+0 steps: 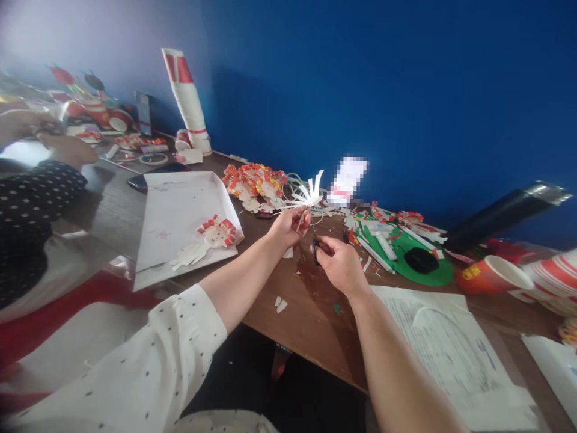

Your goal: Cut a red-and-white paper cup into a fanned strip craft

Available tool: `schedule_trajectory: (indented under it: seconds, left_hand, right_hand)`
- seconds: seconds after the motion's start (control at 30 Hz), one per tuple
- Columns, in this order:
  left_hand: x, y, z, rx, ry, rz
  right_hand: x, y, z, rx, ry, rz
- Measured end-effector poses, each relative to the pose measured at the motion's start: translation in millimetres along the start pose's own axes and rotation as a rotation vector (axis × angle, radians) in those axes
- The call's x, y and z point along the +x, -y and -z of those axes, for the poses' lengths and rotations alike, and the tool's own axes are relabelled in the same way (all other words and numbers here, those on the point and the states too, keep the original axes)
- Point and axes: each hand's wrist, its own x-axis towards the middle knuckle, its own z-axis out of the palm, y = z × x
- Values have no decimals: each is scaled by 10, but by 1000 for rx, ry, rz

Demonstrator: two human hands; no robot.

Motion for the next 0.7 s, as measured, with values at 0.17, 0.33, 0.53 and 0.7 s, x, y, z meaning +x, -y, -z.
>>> schedule_trajectory:
  seconds: [0.17, 0.33, 0.53, 0.7]
  left_hand:
    - [44, -3, 14, -12, 11, 6]
    - [48, -4, 9, -24, 17, 10]
    - [18, -5, -15, -31, -19, 14]
    - [45, -3, -3, -34, -30, 14]
  right_hand:
    - [-14, 49, 19, -94, -18, 16]
    - [-17, 39, 17, -109, -35, 49]
    - [-26, 54, 27, -130, -48, 75]
    - [-40, 82, 33, -181, -43, 88]
